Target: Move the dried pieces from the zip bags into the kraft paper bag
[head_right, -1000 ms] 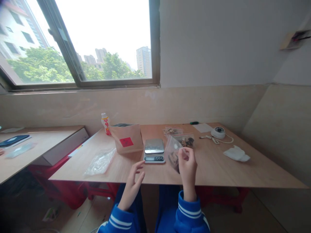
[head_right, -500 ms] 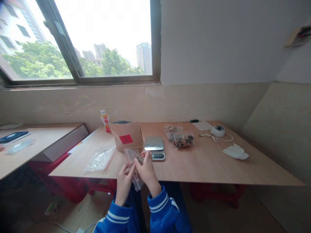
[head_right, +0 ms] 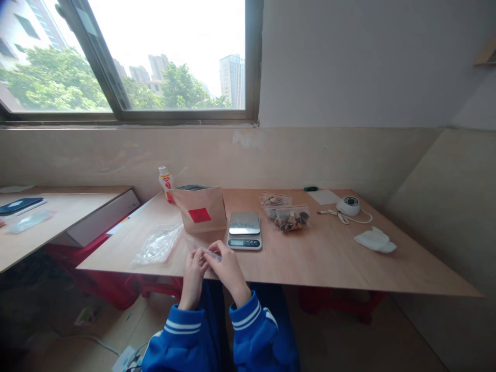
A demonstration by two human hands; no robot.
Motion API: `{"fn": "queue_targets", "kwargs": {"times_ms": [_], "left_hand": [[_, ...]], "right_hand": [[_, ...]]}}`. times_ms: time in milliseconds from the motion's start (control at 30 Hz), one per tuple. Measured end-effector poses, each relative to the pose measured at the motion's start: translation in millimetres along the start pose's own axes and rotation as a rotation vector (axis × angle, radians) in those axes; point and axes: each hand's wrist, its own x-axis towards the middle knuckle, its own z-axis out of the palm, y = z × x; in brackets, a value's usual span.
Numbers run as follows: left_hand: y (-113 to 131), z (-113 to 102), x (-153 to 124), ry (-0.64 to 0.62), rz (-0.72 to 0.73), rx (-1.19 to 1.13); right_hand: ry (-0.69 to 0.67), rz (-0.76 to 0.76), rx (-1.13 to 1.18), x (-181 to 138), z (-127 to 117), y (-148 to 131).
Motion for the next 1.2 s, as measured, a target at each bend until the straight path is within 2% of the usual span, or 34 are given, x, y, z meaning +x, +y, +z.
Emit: {"fn": "queue_targets", "kwargs": {"times_ms": [200, 467, 633, 800, 900, 1033, 1100, 1200], "left_hand": [[13.2, 0.6, 0.7, -0.175, -0.049, 0.131], [39.4, 14.3, -3.4, -0.484, 0.068, 0.348], [45.9, 30.9, 1.0, -0.528, 0.135, 0.399], [39.7, 43.6, 7.3, -0.594, 0.229, 0.453], [38.0, 48.0, 4.9, -0.572, 0.295, 0.456], [41.7, 48.7, -2.2, -0.483, 0.32, 0.419], [39.6, 46.7, -0.6, -0.473, 0.317, 0.346], [26.8, 42.4, 10.3, -0.466, 0.222, 0.164]], "right_hand": [[0.027, 0.047, 0.029, -4.7, -6.6, -1.0], [0.122, 0.073, 0.057, -17.5, -25.6, -5.0], [0.182, 0.079, 0.058, -21.1, -32.7, -5.2], [0.309, 0.075, -0.004, -17.1, -39.6, 1.9], [0.442, 0.059, -0.028, -1.7, -49.3, 7.7], [0.641, 0.027, -0.019, 29.3, -71.8, 5.5], [0.628, -0.028, -0.004, 42.0, -81.9, -1.9], [0.508, -0.115, -0.034, 52.3, -89.2, -16.3]]}}
